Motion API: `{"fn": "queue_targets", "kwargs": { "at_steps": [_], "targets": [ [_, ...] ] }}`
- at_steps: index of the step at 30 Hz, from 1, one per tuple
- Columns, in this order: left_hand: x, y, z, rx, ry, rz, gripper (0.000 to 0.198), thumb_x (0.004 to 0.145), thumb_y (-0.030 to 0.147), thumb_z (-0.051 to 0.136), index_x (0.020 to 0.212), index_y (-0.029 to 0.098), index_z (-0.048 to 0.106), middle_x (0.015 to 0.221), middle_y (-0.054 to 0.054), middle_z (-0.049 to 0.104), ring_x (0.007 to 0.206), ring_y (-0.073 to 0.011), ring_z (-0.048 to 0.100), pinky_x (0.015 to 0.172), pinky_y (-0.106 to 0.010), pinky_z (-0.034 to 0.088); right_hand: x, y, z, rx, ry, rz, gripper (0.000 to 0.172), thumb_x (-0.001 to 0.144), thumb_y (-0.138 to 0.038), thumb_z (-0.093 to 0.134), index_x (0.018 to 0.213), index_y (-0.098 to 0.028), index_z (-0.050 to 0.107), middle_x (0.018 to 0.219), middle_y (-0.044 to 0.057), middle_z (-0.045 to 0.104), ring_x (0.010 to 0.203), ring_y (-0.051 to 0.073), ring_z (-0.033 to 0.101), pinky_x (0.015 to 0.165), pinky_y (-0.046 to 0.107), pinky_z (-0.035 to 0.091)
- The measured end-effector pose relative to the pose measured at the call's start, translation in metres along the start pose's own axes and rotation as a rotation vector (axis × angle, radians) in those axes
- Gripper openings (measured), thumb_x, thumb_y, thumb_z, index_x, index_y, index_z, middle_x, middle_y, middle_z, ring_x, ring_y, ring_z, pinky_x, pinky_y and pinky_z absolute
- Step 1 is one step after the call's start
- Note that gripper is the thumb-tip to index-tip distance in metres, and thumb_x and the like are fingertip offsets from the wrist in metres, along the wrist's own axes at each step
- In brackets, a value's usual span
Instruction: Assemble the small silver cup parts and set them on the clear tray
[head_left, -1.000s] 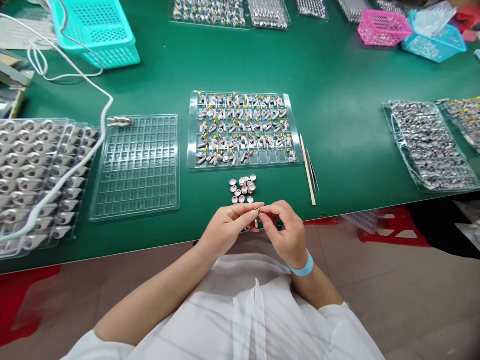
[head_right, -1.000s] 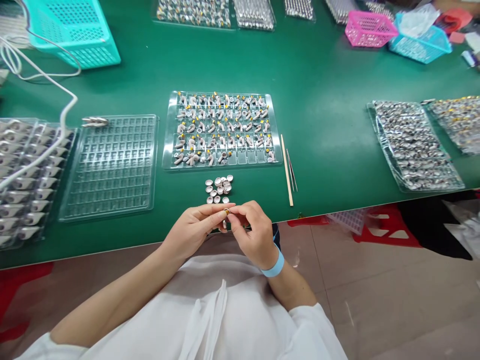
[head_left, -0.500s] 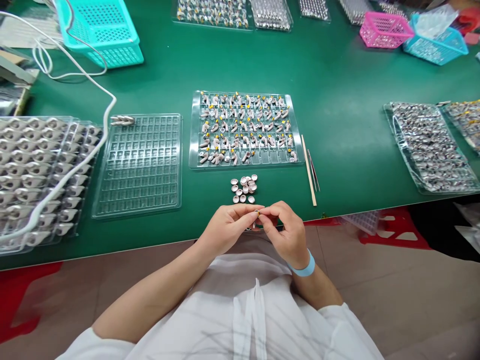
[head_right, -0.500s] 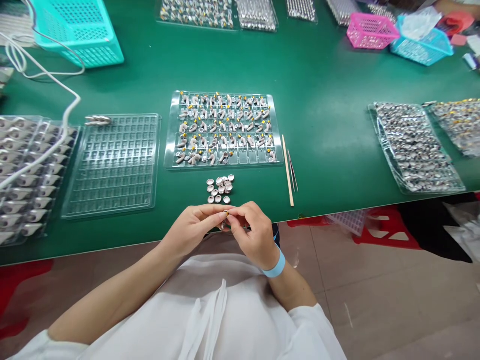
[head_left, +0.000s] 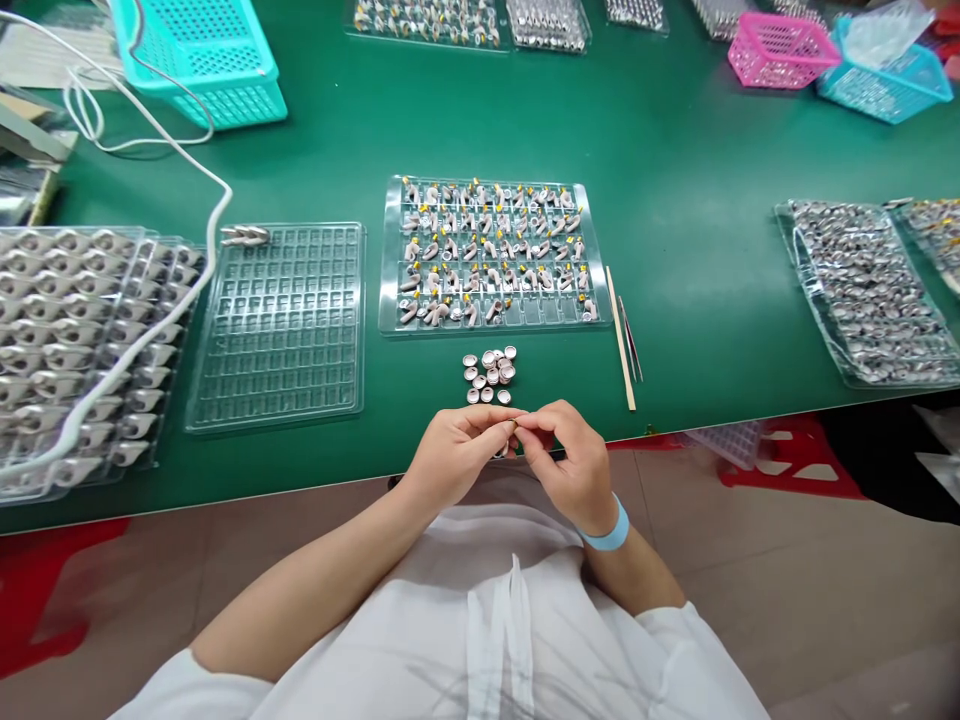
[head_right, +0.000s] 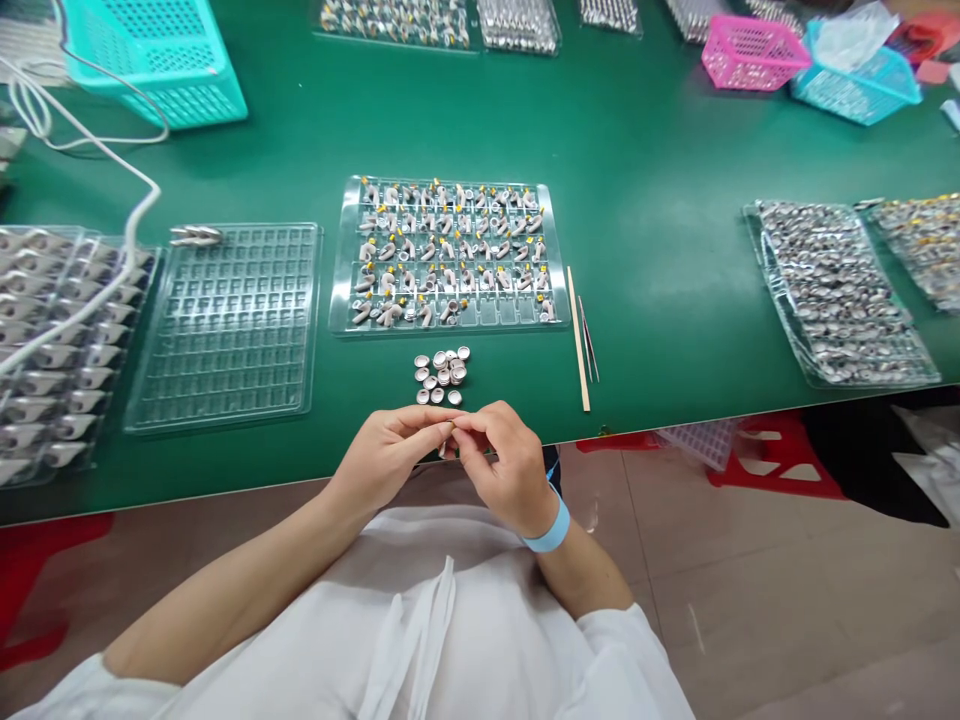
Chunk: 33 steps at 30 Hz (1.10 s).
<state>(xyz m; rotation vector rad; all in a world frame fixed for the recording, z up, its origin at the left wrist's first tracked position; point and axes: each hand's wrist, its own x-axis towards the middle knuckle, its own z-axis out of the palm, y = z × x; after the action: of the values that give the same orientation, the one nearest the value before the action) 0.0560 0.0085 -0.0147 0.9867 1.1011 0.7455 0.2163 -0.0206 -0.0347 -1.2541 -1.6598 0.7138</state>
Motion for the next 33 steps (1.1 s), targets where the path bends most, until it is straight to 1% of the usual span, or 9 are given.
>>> {"fn": "queue_targets", "kwargs": {
  "at_steps": [5, 10, 17, 25, 27, 29, 33],
  "targets": [
    [0.001, -0.004, -0.001, -0.061, 0.004, -0.026, 0.017, 0.078, 0.020, 0.067, 0.087, 0.015, 0.081, 0.063, -0.001, 0.068, 0.061, -0.0123, 0.058, 0.063, -0.023, 0.049, 0.000, -0.003, -0.003, 0.019, 0.013, -0.006, 0.014, 0.091, -0.013, 0.059, 0.098, -0.023, 0.065, 0.084, 0.003, 0.065, 0.073, 0.014, 0.061, 0.060, 0.028, 0.051],
    [0.004, -0.005, 0.000, -0.095, 0.018, -0.043, 0.017, 0.078, 0.023, 0.069, 0.087, 0.013, 0.079, 0.062, -0.001, 0.066, 0.059, -0.0124, 0.058, 0.062, -0.024, 0.050, -0.002, -0.004, -0.005, 0.033, 0.007, 0.018, 0.013, 0.091, -0.013, 0.059, 0.098, -0.023, 0.065, 0.083, 0.003, 0.064, 0.073, 0.015, 0.060, 0.060, 0.028, 0.050],
    [0.003, -0.003, 0.003, -0.100, 0.050, -0.015, 0.014, 0.077, 0.023, 0.068, 0.082, 0.013, 0.076, 0.062, 0.000, 0.065, 0.056, -0.0110, 0.056, 0.058, -0.023, 0.049, -0.004, -0.004, -0.007, 0.044, 0.012, 0.033, 0.015, 0.090, -0.010, 0.060, 0.097, -0.023, 0.066, 0.085, 0.003, 0.067, 0.075, 0.015, 0.059, 0.063, 0.028, 0.050],
    [0.010, -0.015, 0.004, -0.135, 0.033, -0.033, 0.013, 0.080, 0.024, 0.069, 0.083, 0.013, 0.076, 0.063, 0.000, 0.066, 0.057, -0.0106, 0.057, 0.058, -0.021, 0.047, -0.005, -0.002, -0.003, 0.055, 0.027, 0.000, 0.016, 0.090, -0.011, 0.060, 0.099, -0.022, 0.065, 0.083, 0.002, 0.065, 0.075, 0.015, 0.060, 0.062, 0.028, 0.050],
    [0.011, -0.016, 0.005, -0.152, 0.038, -0.030, 0.013, 0.080, 0.024, 0.070, 0.084, 0.014, 0.077, 0.067, -0.001, 0.069, 0.059, -0.0107, 0.059, 0.059, -0.021, 0.048, -0.006, -0.002, -0.002, 0.054, 0.022, -0.015, 0.017, 0.090, -0.011, 0.060, 0.101, -0.023, 0.065, 0.084, 0.002, 0.065, 0.074, 0.015, 0.060, 0.063, 0.029, 0.051],
    [0.011, -0.015, 0.006, -0.176, 0.043, -0.029, 0.013, 0.081, 0.025, 0.072, 0.086, 0.015, 0.079, 0.076, -0.003, 0.074, 0.065, -0.0117, 0.063, 0.063, -0.021, 0.051, -0.008, -0.001, -0.002, 0.038, 0.012, -0.026, 0.017, 0.090, -0.014, 0.062, 0.104, -0.024, 0.063, 0.085, 0.002, 0.066, 0.073, 0.015, 0.059, 0.064, 0.030, 0.052],
    [0.009, -0.012, 0.007, -0.311, 0.013, -0.060, 0.018, 0.081, 0.029, 0.076, 0.095, 0.017, 0.079, 0.094, -0.007, 0.078, 0.082, -0.0182, 0.070, 0.077, -0.028, 0.057, -0.011, 0.000, 0.000, -0.056, 0.018, -0.038, 0.023, 0.087, -0.024, 0.068, 0.108, -0.026, 0.058, 0.086, 0.002, 0.065, 0.072, 0.016, 0.060, 0.059, 0.030, 0.052]
  ]
}}
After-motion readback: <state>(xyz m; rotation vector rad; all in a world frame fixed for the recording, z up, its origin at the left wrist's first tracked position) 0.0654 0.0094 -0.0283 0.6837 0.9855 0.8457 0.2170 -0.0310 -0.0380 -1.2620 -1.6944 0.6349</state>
